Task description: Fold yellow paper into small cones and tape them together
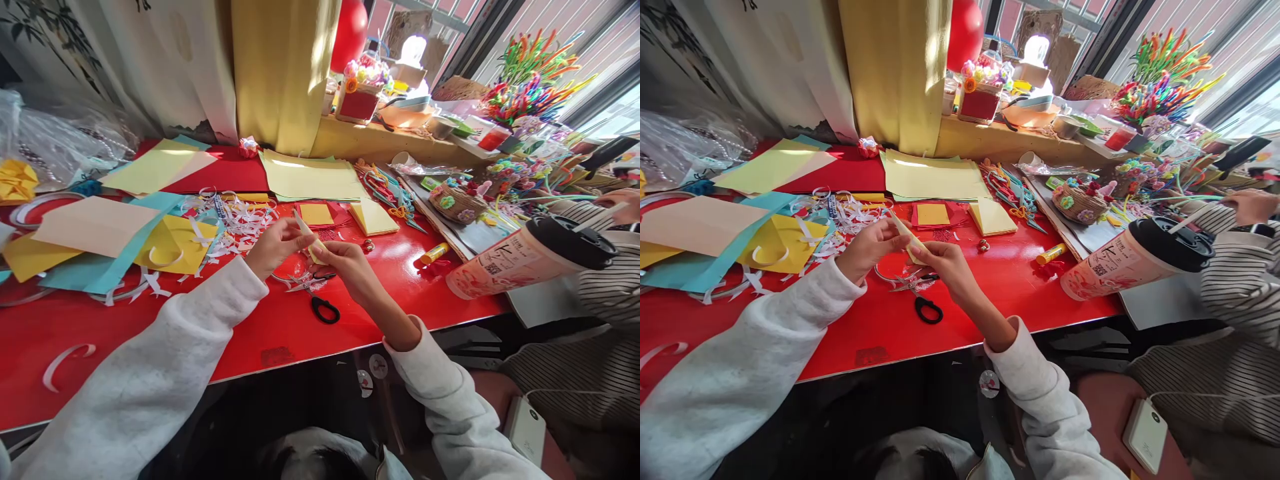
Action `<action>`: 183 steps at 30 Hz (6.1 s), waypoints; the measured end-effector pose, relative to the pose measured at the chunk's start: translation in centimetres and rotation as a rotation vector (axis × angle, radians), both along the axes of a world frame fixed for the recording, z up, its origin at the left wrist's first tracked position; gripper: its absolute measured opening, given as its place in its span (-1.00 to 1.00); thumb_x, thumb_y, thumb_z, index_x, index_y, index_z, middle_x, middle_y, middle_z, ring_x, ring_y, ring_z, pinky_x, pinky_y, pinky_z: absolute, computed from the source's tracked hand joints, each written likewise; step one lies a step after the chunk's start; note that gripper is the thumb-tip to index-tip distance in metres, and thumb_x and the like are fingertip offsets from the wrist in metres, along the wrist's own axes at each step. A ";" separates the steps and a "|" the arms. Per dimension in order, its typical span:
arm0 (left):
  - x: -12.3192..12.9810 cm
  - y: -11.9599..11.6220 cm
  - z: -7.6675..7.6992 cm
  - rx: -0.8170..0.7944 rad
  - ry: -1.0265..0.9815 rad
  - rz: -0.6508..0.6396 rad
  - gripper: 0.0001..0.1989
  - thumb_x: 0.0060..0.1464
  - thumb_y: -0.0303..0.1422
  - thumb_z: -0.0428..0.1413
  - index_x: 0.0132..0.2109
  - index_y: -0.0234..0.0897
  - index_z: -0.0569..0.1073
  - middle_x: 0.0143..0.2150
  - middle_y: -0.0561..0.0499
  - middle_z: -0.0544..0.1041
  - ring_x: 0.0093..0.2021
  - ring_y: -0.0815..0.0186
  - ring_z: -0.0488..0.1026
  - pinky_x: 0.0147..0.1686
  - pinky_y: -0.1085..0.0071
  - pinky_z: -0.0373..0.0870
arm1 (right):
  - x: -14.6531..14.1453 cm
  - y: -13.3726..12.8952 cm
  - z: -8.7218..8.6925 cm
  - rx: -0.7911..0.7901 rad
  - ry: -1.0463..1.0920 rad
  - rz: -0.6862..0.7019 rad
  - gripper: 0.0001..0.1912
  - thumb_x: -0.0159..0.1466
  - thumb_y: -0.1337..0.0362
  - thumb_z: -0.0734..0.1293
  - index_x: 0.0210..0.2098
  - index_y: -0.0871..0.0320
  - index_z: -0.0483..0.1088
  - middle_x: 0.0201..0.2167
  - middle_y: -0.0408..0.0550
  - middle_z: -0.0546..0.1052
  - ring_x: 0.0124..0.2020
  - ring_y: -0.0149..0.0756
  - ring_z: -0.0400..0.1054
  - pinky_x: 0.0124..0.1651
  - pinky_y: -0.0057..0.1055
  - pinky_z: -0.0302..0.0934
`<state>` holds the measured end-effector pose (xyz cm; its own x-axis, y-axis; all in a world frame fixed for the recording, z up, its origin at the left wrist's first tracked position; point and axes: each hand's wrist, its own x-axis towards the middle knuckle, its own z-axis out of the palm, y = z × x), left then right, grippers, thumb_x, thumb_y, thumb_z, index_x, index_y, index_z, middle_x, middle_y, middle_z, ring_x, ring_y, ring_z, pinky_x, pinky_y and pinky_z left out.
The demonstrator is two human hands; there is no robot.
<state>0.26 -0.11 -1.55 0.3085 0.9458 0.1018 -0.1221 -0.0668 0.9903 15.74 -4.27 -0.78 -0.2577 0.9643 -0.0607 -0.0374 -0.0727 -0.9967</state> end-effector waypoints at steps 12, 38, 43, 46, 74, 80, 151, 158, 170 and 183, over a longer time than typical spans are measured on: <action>-0.4 -0.2 0.3 0.000 0.104 -0.006 -0.66 -0.23 -0.12 0.22 -0.44 -0.35 0.51 -0.48 0.01 0.50 -0.42 0.33 0.39 -0.31 0.38 0.29 | 0.2 -0.5 0.6 -0.097 -0.077 0.087 -0.66 0.10 0.08 0.34 -0.40 0.30 0.46 -0.45 0.02 0.55 -0.43 -0.35 0.47 -0.30 -0.43 0.36; -0.5 -0.6 0.3 0.089 -0.046 -0.130 -0.70 -0.06 -0.19 0.16 -0.25 -0.34 0.55 -0.26 -0.09 0.56 -0.20 0.23 0.45 -0.15 0.32 0.33 | 2.0 -1.7 -0.3 -0.221 0.133 0.182 -0.80 0.13 0.24 0.35 -0.46 0.30 0.43 -0.54 -0.07 0.51 -0.59 -0.52 0.38 -0.45 -0.60 0.27; -0.4 -1.0 0.3 0.043 -0.139 -0.199 -0.74 -0.02 -0.21 0.14 -0.32 -0.33 0.56 -0.32 -0.07 0.57 -0.27 0.25 0.47 -0.20 0.33 0.36 | 2.6 -2.1 -0.2 -0.306 0.257 0.322 -0.82 0.17 0.30 0.31 -0.48 0.31 0.42 -0.57 -0.08 0.50 -0.61 -0.54 0.36 -0.50 -0.63 0.25; -0.2 -1.2 0.5 -0.006 -0.203 -0.212 -0.73 -0.01 -0.20 0.12 -0.33 -0.33 0.56 -0.30 -0.08 0.56 -0.26 0.24 0.47 -0.22 0.31 0.39 | 2.9 -2.3 -0.3 -0.314 0.307 0.333 -0.82 0.18 0.32 0.30 -0.49 0.31 0.41 -0.59 -0.08 0.49 -0.62 -0.54 0.34 -0.53 -0.64 0.23; -3.8 -0.6 0.8 0.381 1.148 -0.478 -0.51 -0.13 -0.30 0.09 0.03 -0.16 0.35 -0.12 -0.04 0.46 -0.07 0.12 0.28 -0.01 0.18 0.00 | 1.7 -4.5 -3.2 0.734 -1.023 -0.028 -0.60 0.24 0.13 0.21 0.03 0.11 0.26 0.05 0.06 0.31 0.10 -0.15 0.15 0.12 -0.17 0.09; -4.0 -0.4 -0.6 0.599 1.185 -0.464 -0.72 0.04 -0.36 -0.01 -0.07 -0.26 0.38 -0.28 -0.02 0.47 -0.24 0.25 0.36 -0.13 0.30 0.14 | 1.6 -4.7 -3.4 0.655 -1.067 -0.066 -0.60 0.23 0.12 0.22 -0.01 0.18 0.31 -0.08 0.12 0.34 -0.04 -0.15 0.25 0.02 -0.21 0.17; -4.1 -1.1 2.0 0.335 0.313 -0.124 -0.69 -0.06 -0.36 0.15 -0.10 -0.27 0.42 -0.12 -0.05 0.42 -0.26 0.38 0.35 -0.45 0.56 0.41 | 1.8 -8.5 -3.2 0.030 -0.187 0.187 -0.51 -0.06 0.17 0.47 -0.17 0.18 0.33 -0.47 -0.19 0.27 -0.48 -0.47 0.12 -0.44 -0.50 0.02; -4.1 -0.9 1.6 0.279 0.264 -0.176 -0.45 -0.07 -0.33 0.17 0.11 -0.16 0.27 -0.17 -0.04 0.40 -0.32 0.39 0.35 -0.55 0.58 0.38 | 1.9 -8.0 -2.8 -0.019 -0.114 0.220 -0.51 -0.05 0.15 0.46 -0.17 0.20 0.35 -0.48 -0.20 0.27 -0.47 -0.47 0.14 -0.44 -0.50 0.02; -3.7 -1.3 2.5 0.054 0.253 -0.188 -0.64 -0.11 -0.32 0.19 -0.12 -0.28 0.34 -0.32 0.04 0.40 -0.59 0.51 0.34 -0.69 0.56 0.34 | 2.0 -8.1 -2.9 -0.041 -0.075 0.195 -0.54 -0.05 0.22 0.46 -0.17 0.21 0.36 -0.49 -0.21 0.28 -0.48 -0.48 0.14 -0.46 -0.51 0.00; -4.0 -1.4 2.8 0.027 0.309 -0.253 -0.70 -0.05 -0.30 0.16 -0.15 -0.33 0.36 -0.62 0.11 0.41 -0.66 0.44 0.36 -0.62 0.51 0.35 | 2.0 -7.9 -2.6 -0.021 -0.099 0.202 -0.55 -0.05 0.20 0.46 -0.18 0.21 0.39 -0.52 -0.21 0.26 -0.46 -0.47 0.15 -0.42 -0.50 0.03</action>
